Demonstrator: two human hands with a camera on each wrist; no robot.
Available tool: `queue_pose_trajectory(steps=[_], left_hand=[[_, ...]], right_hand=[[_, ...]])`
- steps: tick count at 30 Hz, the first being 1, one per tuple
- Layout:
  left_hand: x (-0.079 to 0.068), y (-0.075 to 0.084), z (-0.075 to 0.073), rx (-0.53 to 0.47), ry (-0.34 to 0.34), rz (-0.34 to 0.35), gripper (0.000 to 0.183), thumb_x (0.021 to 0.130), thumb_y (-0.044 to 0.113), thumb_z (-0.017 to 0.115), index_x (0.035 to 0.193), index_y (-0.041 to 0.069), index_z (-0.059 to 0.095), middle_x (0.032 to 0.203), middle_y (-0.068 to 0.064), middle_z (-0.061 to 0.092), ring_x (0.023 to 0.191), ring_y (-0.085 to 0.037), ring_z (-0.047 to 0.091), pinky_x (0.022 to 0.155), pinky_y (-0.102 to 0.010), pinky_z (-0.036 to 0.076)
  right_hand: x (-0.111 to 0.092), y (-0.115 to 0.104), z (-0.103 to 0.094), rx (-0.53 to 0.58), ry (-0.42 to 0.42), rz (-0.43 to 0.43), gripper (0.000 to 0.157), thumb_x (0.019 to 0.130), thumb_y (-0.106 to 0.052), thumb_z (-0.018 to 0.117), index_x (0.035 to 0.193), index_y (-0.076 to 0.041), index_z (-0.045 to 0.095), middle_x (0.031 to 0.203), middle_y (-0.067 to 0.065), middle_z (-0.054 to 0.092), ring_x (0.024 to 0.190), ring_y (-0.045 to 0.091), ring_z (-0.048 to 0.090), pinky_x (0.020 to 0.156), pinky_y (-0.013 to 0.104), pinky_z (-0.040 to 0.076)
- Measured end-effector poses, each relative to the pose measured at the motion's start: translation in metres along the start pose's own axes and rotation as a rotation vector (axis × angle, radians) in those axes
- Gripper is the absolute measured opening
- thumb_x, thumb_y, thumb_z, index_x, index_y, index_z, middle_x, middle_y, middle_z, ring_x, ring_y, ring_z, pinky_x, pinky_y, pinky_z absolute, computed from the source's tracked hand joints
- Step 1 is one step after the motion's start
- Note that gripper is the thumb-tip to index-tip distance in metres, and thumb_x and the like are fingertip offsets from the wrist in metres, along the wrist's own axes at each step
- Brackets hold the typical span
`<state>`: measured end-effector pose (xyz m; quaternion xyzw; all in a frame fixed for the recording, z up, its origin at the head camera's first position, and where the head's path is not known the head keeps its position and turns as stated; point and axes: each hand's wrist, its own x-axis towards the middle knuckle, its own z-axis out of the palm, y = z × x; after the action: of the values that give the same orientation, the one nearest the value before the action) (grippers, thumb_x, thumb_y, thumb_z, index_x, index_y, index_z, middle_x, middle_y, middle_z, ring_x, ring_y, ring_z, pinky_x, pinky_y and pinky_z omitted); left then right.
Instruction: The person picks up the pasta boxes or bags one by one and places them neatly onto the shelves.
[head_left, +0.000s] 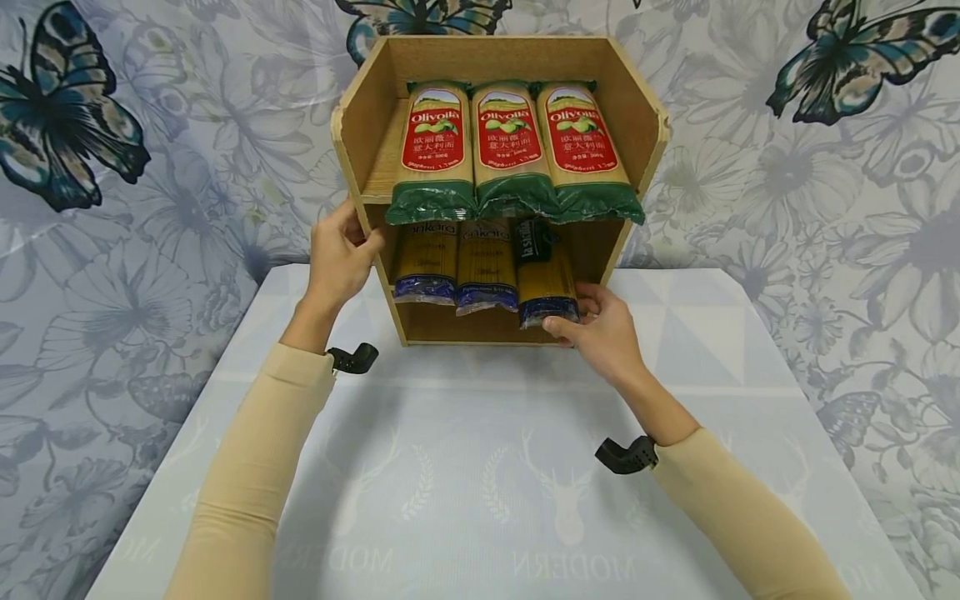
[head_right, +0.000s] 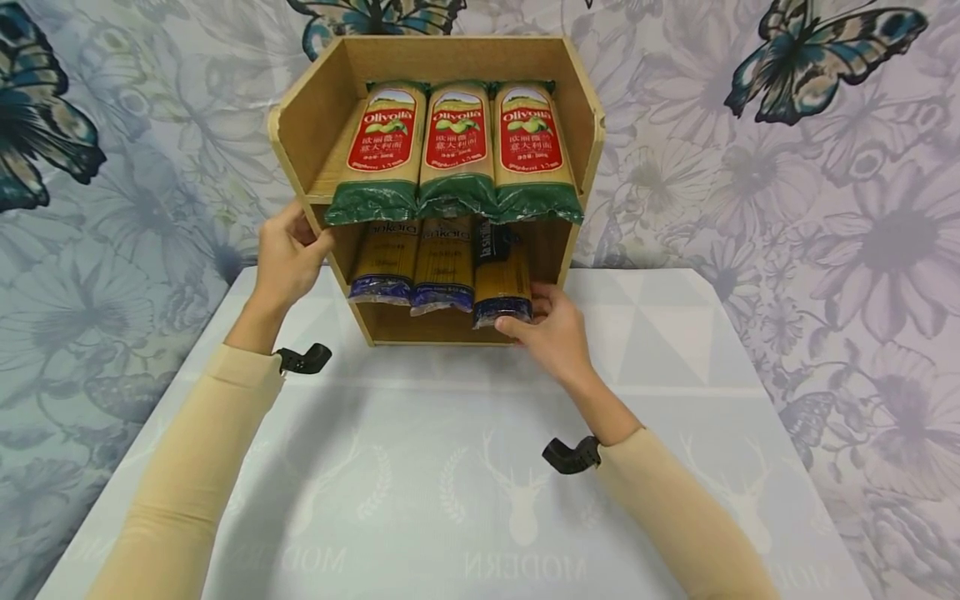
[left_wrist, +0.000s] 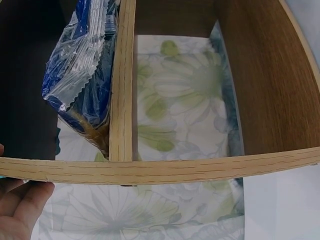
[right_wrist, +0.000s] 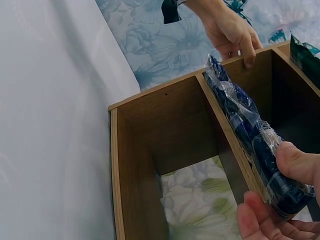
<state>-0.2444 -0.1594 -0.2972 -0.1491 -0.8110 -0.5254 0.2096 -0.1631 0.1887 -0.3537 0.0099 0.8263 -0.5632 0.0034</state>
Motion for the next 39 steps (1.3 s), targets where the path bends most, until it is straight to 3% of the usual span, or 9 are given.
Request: queue_pose_trajectory(steps=[4, 14, 20, 24, 28, 31, 35, 39], left_hand=[[0.004, -0.014, 0.0, 0.0, 0.002, 0.002, 0.05, 0.092, -0.01, 0.059, 0.139, 0.006, 0.062, 0.12, -0.015, 0.071, 0.106, -0.034, 0.07, 0.087, -0.037, 0.058], [0.002, -0.016, 0.0, -0.006, -0.004, 0.015, 0.048, 0.092, -0.006, 0.059, 0.137, 0.008, 0.064, 0.117, -0.014, 0.073, 0.104, -0.032, 0.071, 0.084, -0.033, 0.059], [0.003, -0.016, 0.0, 0.009, -0.01, 0.008, 0.049, 0.092, -0.005, 0.059, 0.139, 0.009, 0.063, 0.119, -0.015, 0.072, 0.106, -0.031, 0.071, 0.087, -0.038, 0.058], [0.004, -0.016, -0.001, 0.004, -0.008, 0.01, 0.05, 0.092, -0.006, 0.059, 0.14, 0.008, 0.062, 0.121, -0.015, 0.071, 0.107, -0.031, 0.07, 0.088, -0.041, 0.057], [0.005, -0.014, -0.003, 0.008, 0.0, 0.008, 0.051, 0.092, -0.005, 0.059, 0.142, 0.008, 0.06, 0.123, -0.015, 0.07, 0.108, -0.031, 0.07, 0.089, -0.043, 0.057], [0.005, -0.014, -0.003, -0.003, 0.003, 0.013, 0.051, 0.092, -0.006, 0.059, 0.141, 0.008, 0.061, 0.122, -0.015, 0.071, 0.107, -0.031, 0.07, 0.088, -0.042, 0.057], [0.004, -0.015, -0.002, -0.008, 0.001, 0.02, 0.049, 0.092, -0.007, 0.059, 0.138, 0.008, 0.063, 0.119, -0.015, 0.072, 0.105, -0.032, 0.071, 0.088, -0.04, 0.058], [0.003, -0.015, -0.002, 0.003, -0.004, 0.012, 0.049, 0.092, -0.006, 0.058, 0.139, 0.008, 0.062, 0.12, -0.016, 0.071, 0.106, -0.032, 0.07, 0.089, -0.042, 0.058]], right_hand=[[0.004, -0.001, 0.001, 0.004, 0.016, -0.002, 0.078, 0.087, -0.02, 0.084, 0.149, 0.002, 0.042, 0.125, 0.02, 0.06, 0.086, 0.033, 0.072, 0.069, 0.033, 0.061], [0.012, 0.002, 0.006, -0.003, 0.084, -0.062, 0.071, 0.088, -0.021, 0.083, 0.144, 0.004, 0.047, 0.12, 0.02, 0.066, 0.085, 0.041, 0.072, 0.066, 0.029, 0.06], [-0.002, 0.002, -0.001, -0.075, 0.108, -0.098, 0.063, 0.09, -0.032, 0.08, 0.137, 0.0, 0.054, 0.115, 0.015, 0.066, 0.082, 0.037, 0.072, 0.063, 0.028, 0.058], [-0.017, 0.0, -0.006, -0.023, 0.1, -0.109, 0.055, 0.09, -0.034, 0.08, 0.128, -0.001, 0.057, 0.107, 0.014, 0.065, 0.082, 0.039, 0.071, 0.066, 0.031, 0.059], [-0.026, -0.003, -0.004, 0.116, 0.028, -0.115, 0.047, 0.091, -0.026, 0.08, 0.119, 0.003, 0.056, 0.101, 0.015, 0.065, 0.082, 0.037, 0.071, 0.073, 0.036, 0.061], [-0.028, -0.004, 0.002, 0.234, -0.084, -0.135, 0.04, 0.093, -0.016, 0.077, 0.116, 0.009, 0.057, 0.1, 0.018, 0.067, 0.084, 0.032, 0.072, 0.078, 0.036, 0.061], [-0.024, -0.004, 0.014, 0.375, -0.258, -0.168, 0.034, 0.093, -0.003, 0.073, 0.119, 0.012, 0.058, 0.11, 0.026, 0.068, 0.097, 0.027, 0.072, 0.086, 0.033, 0.058], [-0.019, -0.002, 0.023, 0.429, -0.36, -0.208, 0.037, 0.094, -0.003, 0.073, 0.126, 0.01, 0.061, 0.123, 0.029, 0.065, 0.108, 0.026, 0.07, 0.092, 0.036, 0.056]])
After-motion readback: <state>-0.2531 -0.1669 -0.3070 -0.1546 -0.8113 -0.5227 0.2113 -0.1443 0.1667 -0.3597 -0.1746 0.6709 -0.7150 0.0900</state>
